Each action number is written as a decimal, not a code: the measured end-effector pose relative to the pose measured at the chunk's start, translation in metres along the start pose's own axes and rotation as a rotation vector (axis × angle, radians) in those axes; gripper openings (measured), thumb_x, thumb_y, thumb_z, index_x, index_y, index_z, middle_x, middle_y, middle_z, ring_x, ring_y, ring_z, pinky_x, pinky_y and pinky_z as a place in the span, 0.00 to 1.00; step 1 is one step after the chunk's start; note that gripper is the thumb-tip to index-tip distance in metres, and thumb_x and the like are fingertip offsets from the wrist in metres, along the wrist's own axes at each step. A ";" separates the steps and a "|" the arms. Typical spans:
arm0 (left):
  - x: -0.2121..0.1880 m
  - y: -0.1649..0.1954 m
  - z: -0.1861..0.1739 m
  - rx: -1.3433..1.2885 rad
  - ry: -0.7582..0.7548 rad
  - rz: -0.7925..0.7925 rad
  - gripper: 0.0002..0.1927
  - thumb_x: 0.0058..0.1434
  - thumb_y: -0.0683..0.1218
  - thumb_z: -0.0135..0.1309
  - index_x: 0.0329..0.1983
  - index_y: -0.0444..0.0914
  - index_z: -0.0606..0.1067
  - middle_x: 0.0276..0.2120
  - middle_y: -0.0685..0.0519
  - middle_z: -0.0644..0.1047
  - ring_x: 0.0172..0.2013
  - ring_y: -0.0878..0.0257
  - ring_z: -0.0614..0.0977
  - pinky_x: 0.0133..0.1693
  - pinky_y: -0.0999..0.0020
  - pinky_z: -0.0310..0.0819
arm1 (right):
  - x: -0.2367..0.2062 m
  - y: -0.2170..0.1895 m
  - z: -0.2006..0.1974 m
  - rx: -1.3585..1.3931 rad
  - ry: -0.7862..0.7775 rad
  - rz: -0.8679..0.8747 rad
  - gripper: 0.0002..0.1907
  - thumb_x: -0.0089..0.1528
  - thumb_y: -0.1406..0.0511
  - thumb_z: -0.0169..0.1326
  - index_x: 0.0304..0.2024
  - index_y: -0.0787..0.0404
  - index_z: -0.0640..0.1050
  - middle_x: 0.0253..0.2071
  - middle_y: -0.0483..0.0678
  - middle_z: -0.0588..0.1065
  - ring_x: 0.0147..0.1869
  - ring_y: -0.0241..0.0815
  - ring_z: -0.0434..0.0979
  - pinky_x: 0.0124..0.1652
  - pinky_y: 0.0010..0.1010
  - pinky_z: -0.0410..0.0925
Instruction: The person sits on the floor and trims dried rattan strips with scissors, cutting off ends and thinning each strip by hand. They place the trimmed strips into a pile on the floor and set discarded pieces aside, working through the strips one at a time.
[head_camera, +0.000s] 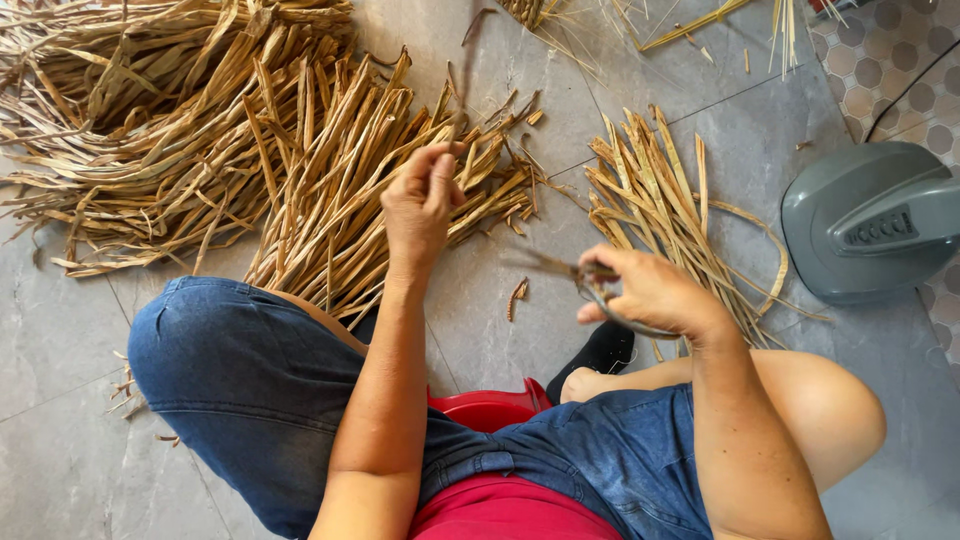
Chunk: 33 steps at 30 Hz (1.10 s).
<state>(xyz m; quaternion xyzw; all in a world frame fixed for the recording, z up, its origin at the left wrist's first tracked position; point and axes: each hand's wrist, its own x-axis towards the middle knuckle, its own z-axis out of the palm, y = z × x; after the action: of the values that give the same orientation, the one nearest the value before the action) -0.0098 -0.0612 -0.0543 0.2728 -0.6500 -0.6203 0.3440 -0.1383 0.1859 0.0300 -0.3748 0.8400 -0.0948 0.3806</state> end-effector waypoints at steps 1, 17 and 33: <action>-0.003 0.003 0.005 0.003 -0.050 -0.024 0.09 0.72 0.44 0.52 0.51 0.40 0.81 0.22 0.61 0.77 0.23 0.77 0.76 0.23 0.80 0.67 | 0.000 0.001 -0.002 0.079 0.061 0.001 0.38 0.47 0.52 0.72 0.57 0.53 0.76 0.41 0.49 0.79 0.46 0.43 0.78 0.45 0.34 0.71; -0.021 0.047 0.022 0.238 -0.271 -0.046 0.09 0.69 0.46 0.54 0.47 0.39 0.80 0.21 0.55 0.80 0.23 0.72 0.82 0.25 0.75 0.72 | 0.028 -0.001 0.004 0.888 0.340 -0.001 0.20 0.58 0.59 0.68 0.47 0.62 0.80 0.29 0.42 0.73 0.24 0.27 0.68 0.20 0.22 0.59; -0.114 0.064 0.107 0.011 -0.845 0.508 0.08 0.65 0.48 0.61 0.47 0.47 0.77 0.43 0.54 0.80 0.46 0.54 0.83 0.47 0.59 0.78 | 0.011 0.040 0.000 0.967 0.399 -0.071 0.16 0.63 0.66 0.60 0.52 0.57 0.73 0.39 0.52 0.80 0.37 0.36 0.79 0.35 0.26 0.72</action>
<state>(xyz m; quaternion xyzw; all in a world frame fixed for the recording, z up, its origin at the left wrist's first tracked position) -0.0191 0.0992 -0.0028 -0.1682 -0.7817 -0.5699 0.1894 -0.1655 0.2065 0.0063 -0.1590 0.7433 -0.5541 0.3394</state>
